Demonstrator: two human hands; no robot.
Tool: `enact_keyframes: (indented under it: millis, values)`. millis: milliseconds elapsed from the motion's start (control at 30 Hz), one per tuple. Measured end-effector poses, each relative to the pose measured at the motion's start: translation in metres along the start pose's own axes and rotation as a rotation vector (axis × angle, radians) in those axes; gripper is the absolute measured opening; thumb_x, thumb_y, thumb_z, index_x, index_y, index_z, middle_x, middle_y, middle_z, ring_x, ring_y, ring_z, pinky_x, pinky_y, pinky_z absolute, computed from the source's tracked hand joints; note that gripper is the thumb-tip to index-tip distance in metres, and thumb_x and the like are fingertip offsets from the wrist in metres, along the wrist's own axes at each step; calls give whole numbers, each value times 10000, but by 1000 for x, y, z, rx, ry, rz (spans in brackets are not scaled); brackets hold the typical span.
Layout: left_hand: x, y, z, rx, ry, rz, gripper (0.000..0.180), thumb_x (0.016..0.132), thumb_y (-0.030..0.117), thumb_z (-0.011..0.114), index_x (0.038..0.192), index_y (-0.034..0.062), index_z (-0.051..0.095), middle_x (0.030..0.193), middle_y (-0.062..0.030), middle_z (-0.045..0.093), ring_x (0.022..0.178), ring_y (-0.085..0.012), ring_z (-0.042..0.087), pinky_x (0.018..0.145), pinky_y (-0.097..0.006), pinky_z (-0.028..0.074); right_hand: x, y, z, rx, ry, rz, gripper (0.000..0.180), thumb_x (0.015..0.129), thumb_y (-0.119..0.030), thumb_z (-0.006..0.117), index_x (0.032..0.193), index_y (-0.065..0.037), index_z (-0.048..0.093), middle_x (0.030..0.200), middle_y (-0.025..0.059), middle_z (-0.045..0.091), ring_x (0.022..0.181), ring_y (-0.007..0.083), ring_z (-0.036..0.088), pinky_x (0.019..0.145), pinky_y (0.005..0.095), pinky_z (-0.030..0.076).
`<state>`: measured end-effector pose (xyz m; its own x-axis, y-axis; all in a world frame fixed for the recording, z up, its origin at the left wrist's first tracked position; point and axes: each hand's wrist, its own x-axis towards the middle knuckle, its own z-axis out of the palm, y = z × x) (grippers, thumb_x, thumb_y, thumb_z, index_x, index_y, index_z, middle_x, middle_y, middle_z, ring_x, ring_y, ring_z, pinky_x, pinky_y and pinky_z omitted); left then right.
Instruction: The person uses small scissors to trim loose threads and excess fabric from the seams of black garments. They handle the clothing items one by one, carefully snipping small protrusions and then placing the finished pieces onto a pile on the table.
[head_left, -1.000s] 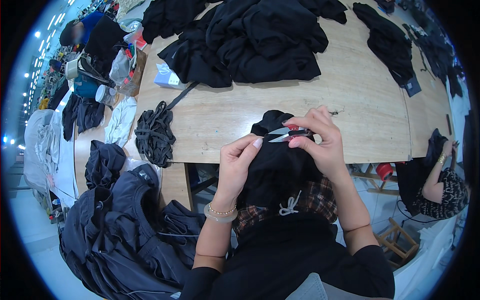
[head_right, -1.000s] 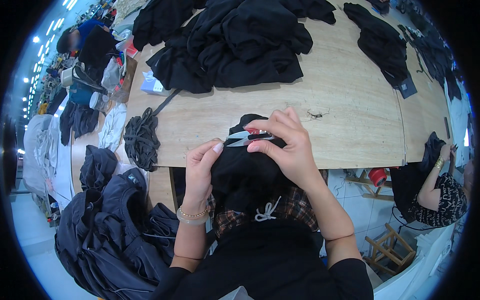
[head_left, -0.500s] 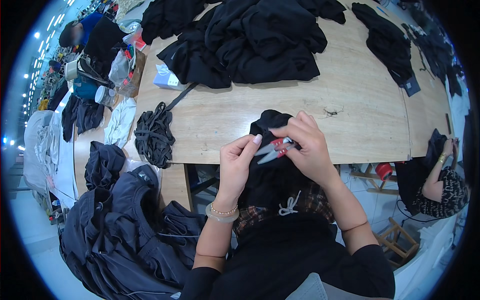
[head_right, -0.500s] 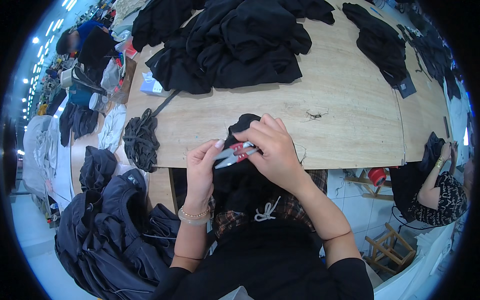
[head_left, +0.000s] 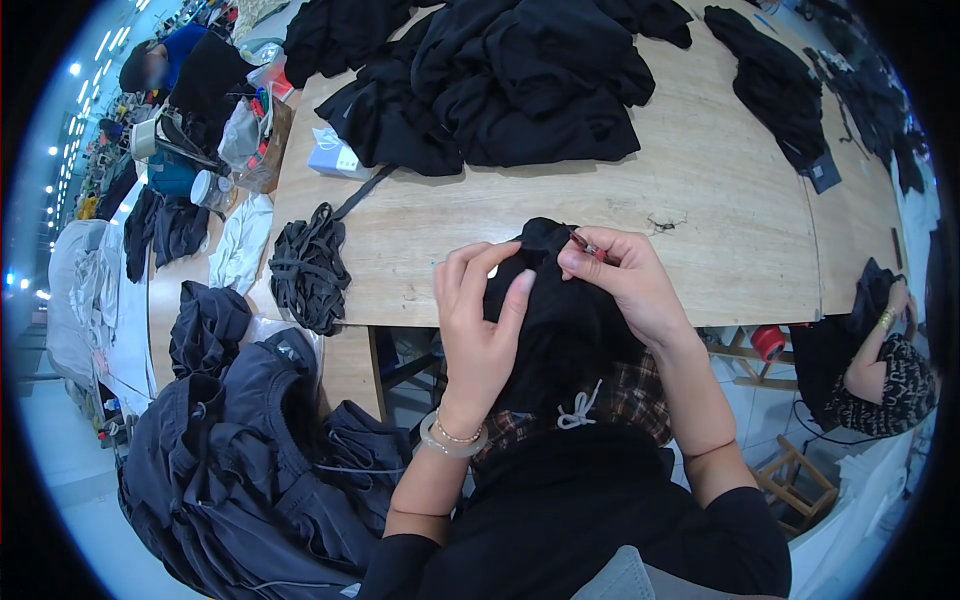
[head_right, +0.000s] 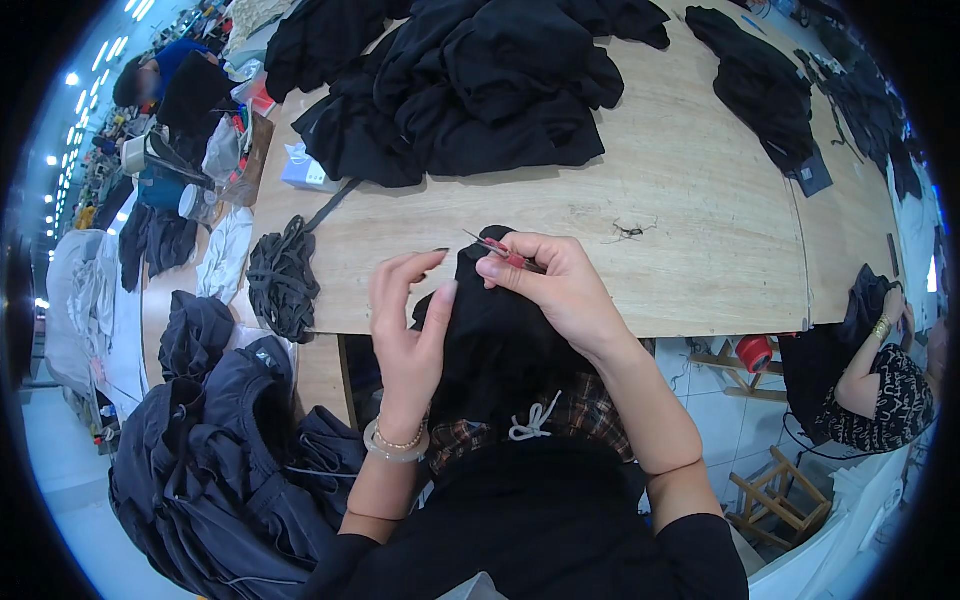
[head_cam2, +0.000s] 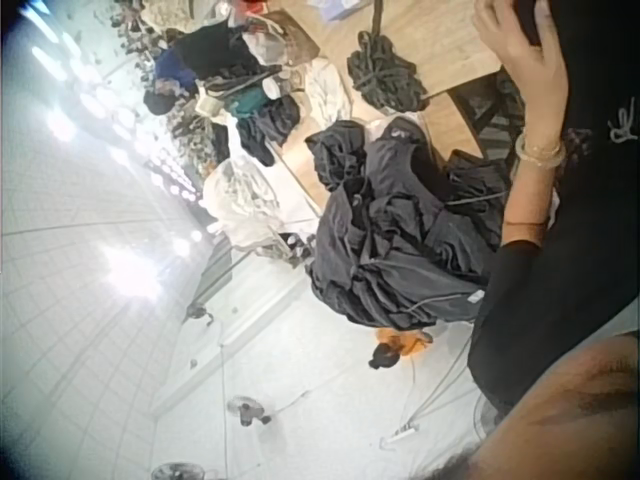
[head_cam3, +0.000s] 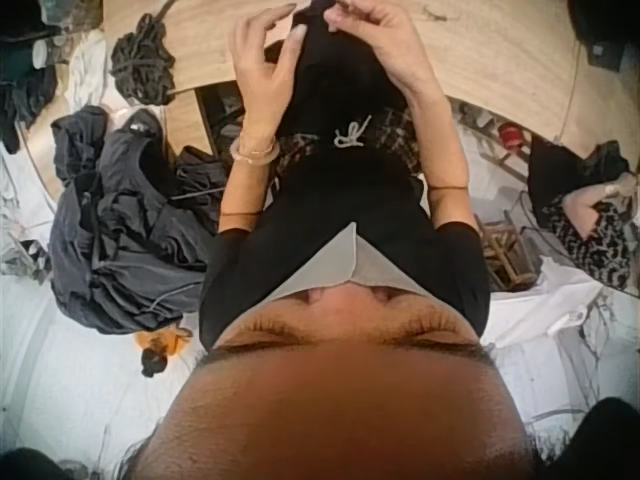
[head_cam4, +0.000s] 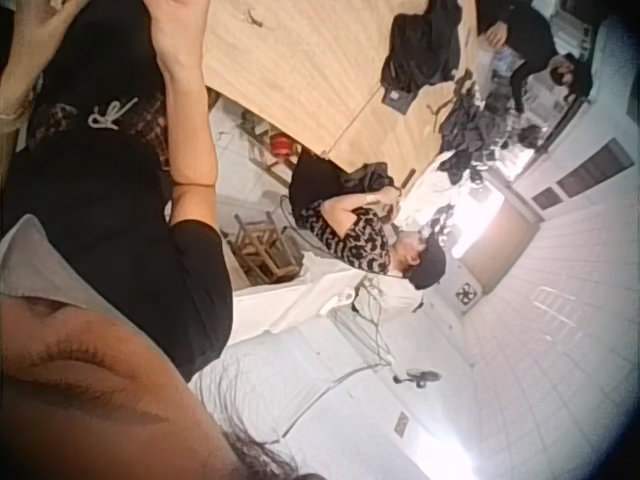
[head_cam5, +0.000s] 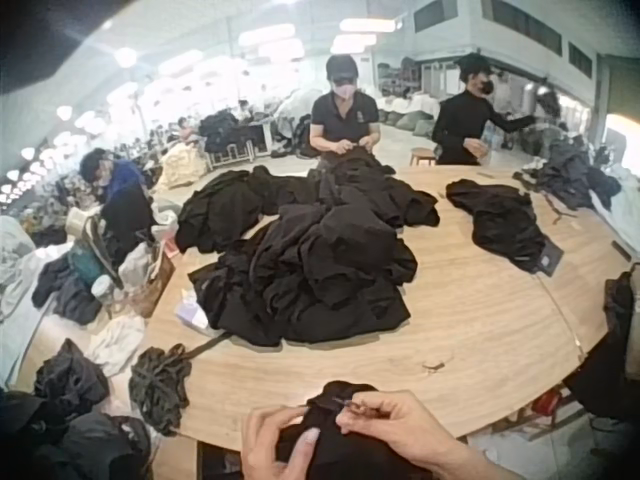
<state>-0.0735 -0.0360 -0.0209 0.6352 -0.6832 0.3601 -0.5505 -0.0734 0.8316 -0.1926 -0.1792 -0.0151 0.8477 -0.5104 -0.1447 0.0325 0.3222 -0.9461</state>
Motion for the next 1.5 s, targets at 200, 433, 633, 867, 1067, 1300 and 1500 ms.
enact_keyframes:
  millis: [200,433,633,867,1067,1300,1500]
  values:
    - [4,3,8,-1,-7,140,217,781,39,783,986,27,715,996,-93,631,899,-261,600,779,-362,489,3,-5,10,-172,-30,-125,121,924,-107,719,936,12,696,872,-20,632,816,41,542,740,199,448]
    - [12,-8,10,-30,5,23,25,882,-4,685,890,-20,668,797,-108,680,721,-207,659,665,-313,509,3,-13,1,-291,173,-234,178,867,-124,759,967,3,685,917,20,640,868,85,585,738,240,463]
    - [11,0,5,-81,-73,-259,75,984,34,606,935,-20,622,738,-75,674,570,-96,597,539,-252,468,-1,-10,-25,-839,185,-509,242,777,-191,800,955,-46,724,805,42,630,775,184,552,679,301,442]
    - [13,-7,6,-84,-97,-200,75,1016,62,561,979,-3,569,725,-67,654,546,-90,572,512,-238,447,4,-4,-23,-988,143,-621,280,721,-222,816,931,-52,744,713,25,552,725,190,466,634,324,391]
    - [15,-6,0,-84,-139,-242,100,1029,102,554,992,10,564,688,-47,601,539,-78,543,498,-239,423,11,-1,-19,-1024,117,-639,296,721,-275,805,935,-81,742,737,24,563,718,205,468,639,326,413]
    - [14,-10,-4,-108,-153,-219,130,1047,147,529,1012,24,549,561,-83,550,464,-131,541,460,-287,371,17,1,-19,-978,60,-616,283,724,-259,807,940,-84,754,736,26,563,732,208,459,656,333,414]
    - [14,-15,-7,-296,-247,-296,99,1044,135,537,1003,44,544,570,24,453,492,-34,395,463,-245,297,32,3,-31,-782,-111,-515,255,725,-222,814,941,-92,772,732,-5,564,801,182,435,745,317,394]
